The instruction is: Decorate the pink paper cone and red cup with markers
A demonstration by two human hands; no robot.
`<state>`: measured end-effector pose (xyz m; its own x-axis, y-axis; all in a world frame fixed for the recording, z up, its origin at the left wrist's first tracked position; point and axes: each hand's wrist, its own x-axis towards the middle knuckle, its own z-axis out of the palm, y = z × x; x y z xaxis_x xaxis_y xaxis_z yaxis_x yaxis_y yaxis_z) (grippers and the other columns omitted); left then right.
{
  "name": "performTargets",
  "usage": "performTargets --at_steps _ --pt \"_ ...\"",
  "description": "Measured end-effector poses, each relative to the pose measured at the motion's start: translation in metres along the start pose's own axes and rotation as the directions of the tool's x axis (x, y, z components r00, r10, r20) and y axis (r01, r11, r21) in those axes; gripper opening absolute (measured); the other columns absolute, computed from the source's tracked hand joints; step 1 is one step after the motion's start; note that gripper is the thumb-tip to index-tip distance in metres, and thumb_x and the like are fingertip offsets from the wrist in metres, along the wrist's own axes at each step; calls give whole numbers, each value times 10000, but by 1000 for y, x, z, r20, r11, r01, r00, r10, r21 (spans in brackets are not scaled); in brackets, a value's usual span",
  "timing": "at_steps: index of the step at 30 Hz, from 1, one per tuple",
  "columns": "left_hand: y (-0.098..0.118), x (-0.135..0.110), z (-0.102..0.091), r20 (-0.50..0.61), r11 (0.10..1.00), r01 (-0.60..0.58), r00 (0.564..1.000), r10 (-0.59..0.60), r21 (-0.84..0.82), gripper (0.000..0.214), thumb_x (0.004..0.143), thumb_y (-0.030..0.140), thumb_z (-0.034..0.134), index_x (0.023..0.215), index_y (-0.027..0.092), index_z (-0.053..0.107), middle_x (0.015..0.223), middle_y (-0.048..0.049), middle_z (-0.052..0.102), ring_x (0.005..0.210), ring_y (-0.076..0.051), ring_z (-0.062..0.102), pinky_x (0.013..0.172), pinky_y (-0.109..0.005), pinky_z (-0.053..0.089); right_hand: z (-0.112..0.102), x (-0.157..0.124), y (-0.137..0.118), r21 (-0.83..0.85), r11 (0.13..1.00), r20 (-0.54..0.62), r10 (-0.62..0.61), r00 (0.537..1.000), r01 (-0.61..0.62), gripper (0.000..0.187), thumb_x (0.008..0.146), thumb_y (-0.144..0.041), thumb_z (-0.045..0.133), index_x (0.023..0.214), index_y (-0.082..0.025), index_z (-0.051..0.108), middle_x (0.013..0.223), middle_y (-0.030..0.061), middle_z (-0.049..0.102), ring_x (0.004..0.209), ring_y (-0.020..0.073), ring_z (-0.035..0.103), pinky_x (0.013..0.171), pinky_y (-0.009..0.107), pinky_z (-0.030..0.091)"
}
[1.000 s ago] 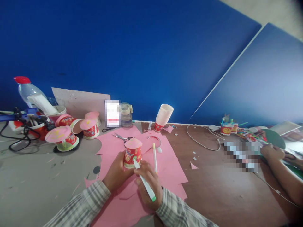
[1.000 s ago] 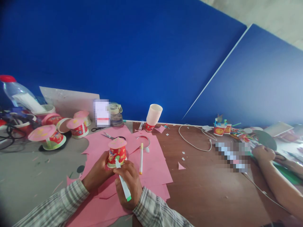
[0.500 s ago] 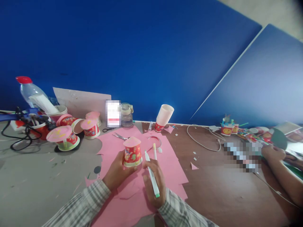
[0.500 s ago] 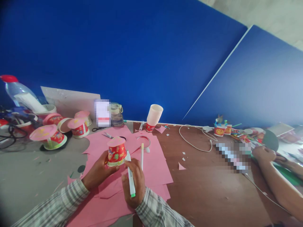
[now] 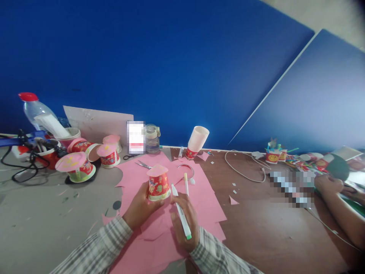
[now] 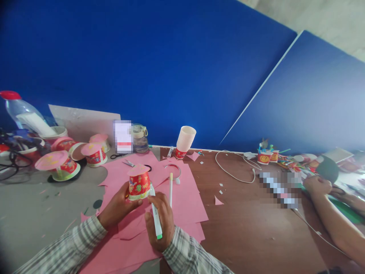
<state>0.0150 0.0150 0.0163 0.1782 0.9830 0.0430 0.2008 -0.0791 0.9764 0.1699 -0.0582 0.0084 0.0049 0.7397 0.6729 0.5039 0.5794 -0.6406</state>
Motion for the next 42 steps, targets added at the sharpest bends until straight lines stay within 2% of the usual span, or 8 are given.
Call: performTargets --at_steps 3,8,19,34,42 --pt "-2 1 0 0 1000 -7 1000 7 12 473 477 299 758 888 233 534 801 15 659 751 -238 628 640 -350 509 1 1 1 -4 995 31 -104 994 105 261 814 -216 520 1063 -232 599 913 51 640 948 247 619 879 445 550" --pt "-4 1 1 -8 999 -17 1000 18 40 466 475 332 764 873 237 542 782 34 648 743 -232 623 630 -346 509 2 1 2 43 987 114 -158 981 154 238 817 -213 532 1042 -220 610 793 23 623 759 203 632 951 502 505" --pt "3 -1 3 -29 998 -23 999 24 54 416 491 334 739 847 235 547 750 44 638 710 -214 625 629 -340 512 6 -4 6 21 986 132 -168 977 167 271 798 -172 552 1058 -231 601 800 8 655 763 185 652 1006 479 490" --pt "2 -1 4 -22 999 -11 1000 12 40 425 484 288 747 853 233 543 757 50 628 725 -218 619 646 -347 508 6 0 3 30 992 142 -128 982 125 254 804 -172 538 1038 -241 609 757 13 652 757 205 659 960 496 524" --pt "1 0 3 -15 999 -11 1000 12 43 448 471 313 750 865 233 554 789 35 634 747 -219 616 645 -337 504 4 1 2 26 995 112 -97 989 94 245 812 -149 529 1035 -215 607 825 42 673 945 230 652 915 422 568"
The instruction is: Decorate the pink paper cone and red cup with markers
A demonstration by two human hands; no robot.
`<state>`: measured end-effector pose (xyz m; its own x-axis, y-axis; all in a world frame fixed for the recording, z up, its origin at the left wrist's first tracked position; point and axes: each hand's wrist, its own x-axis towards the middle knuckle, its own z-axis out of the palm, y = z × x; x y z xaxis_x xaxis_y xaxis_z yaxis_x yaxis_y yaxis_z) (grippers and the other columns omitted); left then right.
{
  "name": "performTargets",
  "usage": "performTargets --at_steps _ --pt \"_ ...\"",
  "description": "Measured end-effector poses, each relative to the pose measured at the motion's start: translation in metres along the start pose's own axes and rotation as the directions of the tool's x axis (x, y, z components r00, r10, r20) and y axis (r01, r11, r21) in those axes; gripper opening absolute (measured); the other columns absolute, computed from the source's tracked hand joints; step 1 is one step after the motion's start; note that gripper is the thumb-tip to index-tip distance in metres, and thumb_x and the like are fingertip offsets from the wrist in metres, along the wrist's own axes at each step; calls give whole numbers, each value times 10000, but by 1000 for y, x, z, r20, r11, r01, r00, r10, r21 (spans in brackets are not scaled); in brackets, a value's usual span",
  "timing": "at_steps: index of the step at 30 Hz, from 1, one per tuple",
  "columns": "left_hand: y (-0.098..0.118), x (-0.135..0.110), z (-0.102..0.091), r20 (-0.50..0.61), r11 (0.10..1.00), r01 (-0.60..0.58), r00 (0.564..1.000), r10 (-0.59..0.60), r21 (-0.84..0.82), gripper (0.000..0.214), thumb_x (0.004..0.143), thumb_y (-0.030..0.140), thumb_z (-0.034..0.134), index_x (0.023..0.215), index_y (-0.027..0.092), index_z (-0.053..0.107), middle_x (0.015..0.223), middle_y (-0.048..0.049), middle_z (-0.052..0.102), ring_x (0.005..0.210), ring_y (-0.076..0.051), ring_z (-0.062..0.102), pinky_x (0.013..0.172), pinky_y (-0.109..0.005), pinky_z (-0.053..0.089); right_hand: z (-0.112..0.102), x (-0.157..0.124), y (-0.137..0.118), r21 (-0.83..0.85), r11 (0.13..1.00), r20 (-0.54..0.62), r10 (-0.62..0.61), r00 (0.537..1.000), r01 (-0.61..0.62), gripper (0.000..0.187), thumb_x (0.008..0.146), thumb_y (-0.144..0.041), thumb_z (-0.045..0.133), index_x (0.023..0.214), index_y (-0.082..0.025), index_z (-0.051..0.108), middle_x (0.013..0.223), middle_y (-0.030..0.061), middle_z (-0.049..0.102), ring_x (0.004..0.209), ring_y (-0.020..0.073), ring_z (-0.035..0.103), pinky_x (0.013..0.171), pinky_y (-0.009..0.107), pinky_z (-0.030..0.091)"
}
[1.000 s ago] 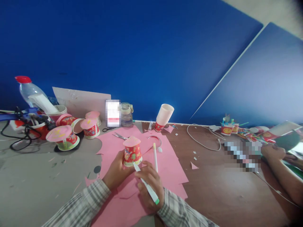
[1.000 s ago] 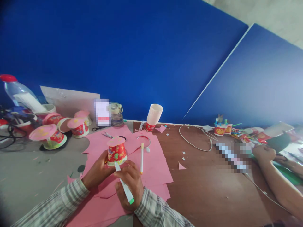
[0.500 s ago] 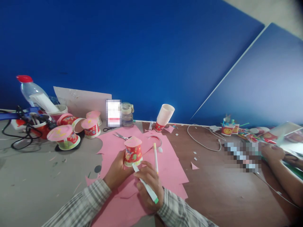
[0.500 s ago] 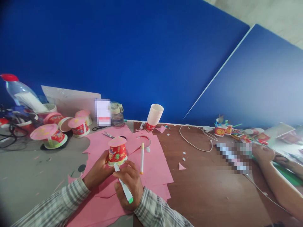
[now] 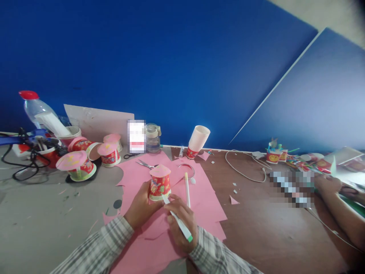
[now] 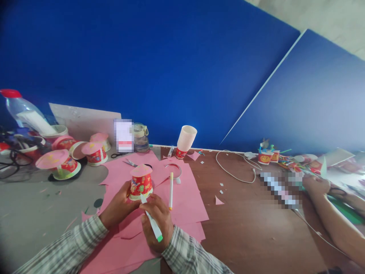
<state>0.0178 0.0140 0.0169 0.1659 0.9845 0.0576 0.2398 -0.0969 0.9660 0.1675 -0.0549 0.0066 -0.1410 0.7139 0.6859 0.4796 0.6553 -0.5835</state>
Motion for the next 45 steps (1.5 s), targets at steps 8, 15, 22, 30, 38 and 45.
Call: performTargets --at_steps 8,15,22,30,38,45 --pt "0 0 0 -6 1000 -5 1000 5 3 456 465 328 754 861 234 548 770 38 636 727 -221 620 624 -336 505 1 -2 0 -10 999 3 39 999 -39 230 817 -167 526 1022 -220 613 845 44 681 995 247 643 915 447 566" --pt "0 0 1 -11 1000 -5 1000 5 8 420 484 292 734 858 230 553 761 42 636 720 -213 619 619 -325 502 1 0 -2 15 1000 32 -3 999 2 247 808 -157 528 1029 -232 609 794 21 667 817 209 668 968 485 528" --pt "-1 0 2 -18 1000 -10 1000 10 4 402 490 303 729 844 226 556 752 41 638 709 -212 616 618 -330 497 3 0 -3 20 1000 22 11 1000 -12 231 810 -170 532 1013 -247 614 780 10 661 825 210 662 973 484 520" --pt "2 -1 1 -2 1000 -24 1000 24 10 432 480 335 739 851 228 546 757 40 635 718 -213 616 640 -341 500 2 -1 -6 -23 1000 25 -3 1000 4 231 833 -199 520 1044 -249 602 817 14 674 793 202 660 978 486 515" --pt "-5 0 3 -25 999 -22 999 23 29 474 462 297 753 881 235 541 796 28 635 731 -223 612 640 -347 501 8 -1 -2 -18 1000 21 -4 1000 5 260 817 -198 533 1058 -272 597 847 8 671 804 199 650 961 489 520" --pt "-6 0 4 -34 997 -46 998 48 54 426 469 288 742 847 238 553 740 47 624 682 -198 609 601 -312 496 9 -1 -1 -28 999 40 -20 999 21 262 795 -167 549 1037 -247 609 851 18 669 813 204 648 967 477 507"
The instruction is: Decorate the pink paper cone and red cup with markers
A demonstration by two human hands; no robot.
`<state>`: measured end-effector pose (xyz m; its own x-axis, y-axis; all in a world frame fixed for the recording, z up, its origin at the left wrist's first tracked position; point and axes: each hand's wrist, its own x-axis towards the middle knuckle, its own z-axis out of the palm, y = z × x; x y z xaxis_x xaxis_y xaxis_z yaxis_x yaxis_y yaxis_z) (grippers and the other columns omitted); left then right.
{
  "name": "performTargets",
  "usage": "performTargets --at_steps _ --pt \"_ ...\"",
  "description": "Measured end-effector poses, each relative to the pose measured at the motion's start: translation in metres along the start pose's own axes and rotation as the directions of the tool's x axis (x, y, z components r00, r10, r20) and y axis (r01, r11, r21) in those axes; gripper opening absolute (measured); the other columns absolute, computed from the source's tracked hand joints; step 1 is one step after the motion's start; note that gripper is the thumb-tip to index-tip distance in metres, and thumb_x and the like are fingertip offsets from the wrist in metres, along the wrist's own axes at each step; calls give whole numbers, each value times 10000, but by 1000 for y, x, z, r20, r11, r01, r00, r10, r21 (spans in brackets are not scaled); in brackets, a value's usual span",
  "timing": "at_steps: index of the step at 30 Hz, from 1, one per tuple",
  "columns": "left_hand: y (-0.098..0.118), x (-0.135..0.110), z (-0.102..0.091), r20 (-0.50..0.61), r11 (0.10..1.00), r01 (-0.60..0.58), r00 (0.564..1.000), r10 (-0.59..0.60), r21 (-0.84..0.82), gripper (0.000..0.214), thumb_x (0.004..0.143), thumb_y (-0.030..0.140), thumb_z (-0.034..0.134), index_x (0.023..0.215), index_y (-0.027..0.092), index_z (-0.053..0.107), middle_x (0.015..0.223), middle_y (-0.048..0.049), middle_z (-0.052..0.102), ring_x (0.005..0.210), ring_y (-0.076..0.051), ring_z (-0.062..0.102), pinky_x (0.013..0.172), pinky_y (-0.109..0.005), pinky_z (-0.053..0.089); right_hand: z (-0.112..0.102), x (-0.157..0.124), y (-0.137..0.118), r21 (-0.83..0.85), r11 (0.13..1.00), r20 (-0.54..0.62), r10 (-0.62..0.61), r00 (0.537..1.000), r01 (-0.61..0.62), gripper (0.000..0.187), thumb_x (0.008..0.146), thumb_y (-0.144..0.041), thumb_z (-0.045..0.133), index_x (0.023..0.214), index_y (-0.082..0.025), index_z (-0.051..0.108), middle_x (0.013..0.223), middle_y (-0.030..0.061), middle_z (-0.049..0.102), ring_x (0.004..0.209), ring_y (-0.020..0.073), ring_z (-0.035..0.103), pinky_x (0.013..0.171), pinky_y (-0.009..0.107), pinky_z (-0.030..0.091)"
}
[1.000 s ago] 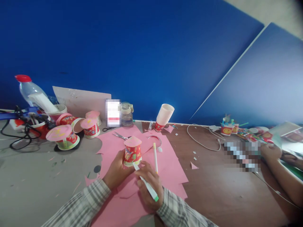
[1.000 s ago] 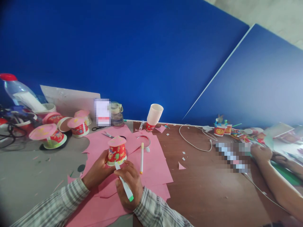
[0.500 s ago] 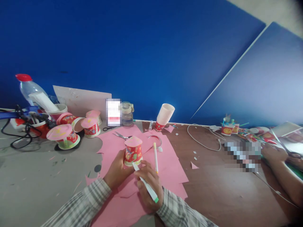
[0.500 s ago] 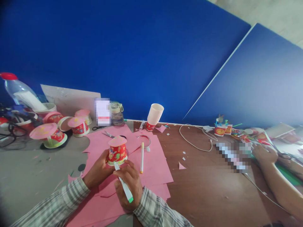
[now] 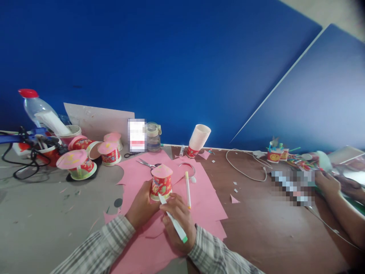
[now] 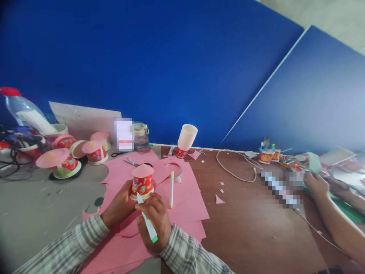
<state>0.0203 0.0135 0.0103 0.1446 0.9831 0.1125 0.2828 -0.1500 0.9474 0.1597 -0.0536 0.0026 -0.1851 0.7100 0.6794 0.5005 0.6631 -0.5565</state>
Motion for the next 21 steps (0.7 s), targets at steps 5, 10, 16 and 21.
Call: performTargets --at_steps 5,10,16,21 --pt "1 0 0 0 1000 -8 1000 8 9 432 470 296 743 853 238 551 747 47 623 686 -196 610 601 -310 500 -1 1 0 3 1000 -4 3 1000 -3 227 804 -172 534 1007 -237 614 822 16 662 786 196 644 949 476 519" --pt "-1 0 0 -4 1000 -6 1000 6 28 458 451 302 755 854 237 547 727 49 610 672 -204 607 585 -324 500 -1 2 0 -11 1000 15 -15 1000 15 243 798 -153 549 1027 -212 604 844 22 659 811 189 637 967 467 507" --pt "3 0 0 -14 999 -16 1000 17 39 391 480 309 731 821 241 552 721 56 609 676 -196 605 597 -320 497 -2 0 1 -15 1000 5 -4 1000 4 200 790 -164 550 962 -228 630 827 18 647 832 198 642 952 462 518" --pt "3 0 -1 -7 999 -13 1000 13 48 427 456 294 747 829 238 548 709 61 600 658 -194 603 585 -321 499 -2 0 3 10 1000 2 -22 1000 22 251 790 -140 556 1024 -214 609 850 26 660 825 185 639 980 454 499"
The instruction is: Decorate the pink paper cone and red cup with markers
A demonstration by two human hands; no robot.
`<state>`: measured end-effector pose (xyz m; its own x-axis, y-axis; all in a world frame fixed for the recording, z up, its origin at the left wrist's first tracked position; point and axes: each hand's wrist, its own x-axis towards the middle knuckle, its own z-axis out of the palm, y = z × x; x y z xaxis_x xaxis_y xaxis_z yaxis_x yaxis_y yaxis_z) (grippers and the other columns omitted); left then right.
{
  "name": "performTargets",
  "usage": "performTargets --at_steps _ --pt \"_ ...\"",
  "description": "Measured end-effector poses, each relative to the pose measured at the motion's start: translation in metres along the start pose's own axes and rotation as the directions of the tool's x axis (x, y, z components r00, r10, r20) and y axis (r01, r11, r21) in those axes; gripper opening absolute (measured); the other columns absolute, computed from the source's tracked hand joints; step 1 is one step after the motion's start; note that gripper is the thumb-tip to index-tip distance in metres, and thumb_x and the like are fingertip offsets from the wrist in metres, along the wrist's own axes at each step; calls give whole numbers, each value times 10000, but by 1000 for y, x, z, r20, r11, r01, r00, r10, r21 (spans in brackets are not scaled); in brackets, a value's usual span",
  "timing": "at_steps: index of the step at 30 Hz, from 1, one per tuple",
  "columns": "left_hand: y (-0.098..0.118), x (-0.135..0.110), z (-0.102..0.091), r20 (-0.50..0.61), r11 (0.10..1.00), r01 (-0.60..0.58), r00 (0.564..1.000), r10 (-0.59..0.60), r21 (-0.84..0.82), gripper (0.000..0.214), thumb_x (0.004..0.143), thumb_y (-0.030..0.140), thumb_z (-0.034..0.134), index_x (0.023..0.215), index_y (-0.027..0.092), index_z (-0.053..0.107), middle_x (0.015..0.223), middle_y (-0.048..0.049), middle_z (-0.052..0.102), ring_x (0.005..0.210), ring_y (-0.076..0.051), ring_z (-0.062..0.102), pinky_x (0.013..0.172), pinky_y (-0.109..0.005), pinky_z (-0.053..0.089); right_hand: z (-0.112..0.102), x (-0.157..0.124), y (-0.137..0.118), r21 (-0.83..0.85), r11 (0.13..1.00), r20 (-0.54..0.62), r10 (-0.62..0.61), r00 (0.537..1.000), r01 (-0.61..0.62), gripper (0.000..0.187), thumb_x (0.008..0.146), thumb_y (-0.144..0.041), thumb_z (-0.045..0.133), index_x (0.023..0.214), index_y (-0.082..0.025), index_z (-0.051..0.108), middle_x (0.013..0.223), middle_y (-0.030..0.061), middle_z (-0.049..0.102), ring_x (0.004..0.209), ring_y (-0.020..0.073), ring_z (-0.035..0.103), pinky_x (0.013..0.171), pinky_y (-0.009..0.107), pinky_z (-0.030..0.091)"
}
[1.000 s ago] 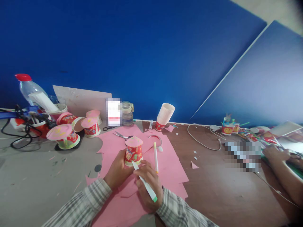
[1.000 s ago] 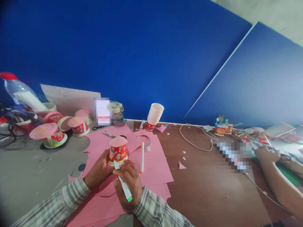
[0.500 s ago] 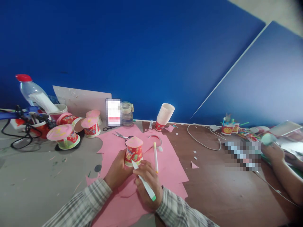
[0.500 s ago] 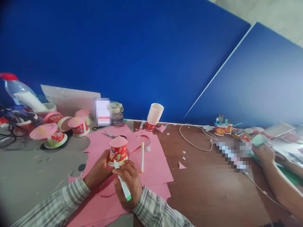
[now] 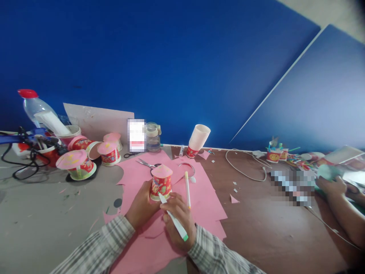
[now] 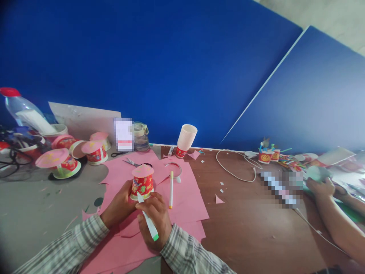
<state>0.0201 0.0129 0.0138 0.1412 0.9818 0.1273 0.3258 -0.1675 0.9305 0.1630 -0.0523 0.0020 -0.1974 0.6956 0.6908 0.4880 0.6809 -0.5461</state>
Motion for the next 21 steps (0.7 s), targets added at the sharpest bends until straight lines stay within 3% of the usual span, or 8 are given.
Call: performTargets --at_steps 21 --pt "-1 0 1 -7 1000 -12 1000 12 8 413 458 302 735 829 236 567 716 54 610 660 -195 598 580 -315 492 -1 1 2 -27 999 2 -34 999 34 240 779 -123 568 999 -204 619 811 18 643 807 176 638 956 421 519"
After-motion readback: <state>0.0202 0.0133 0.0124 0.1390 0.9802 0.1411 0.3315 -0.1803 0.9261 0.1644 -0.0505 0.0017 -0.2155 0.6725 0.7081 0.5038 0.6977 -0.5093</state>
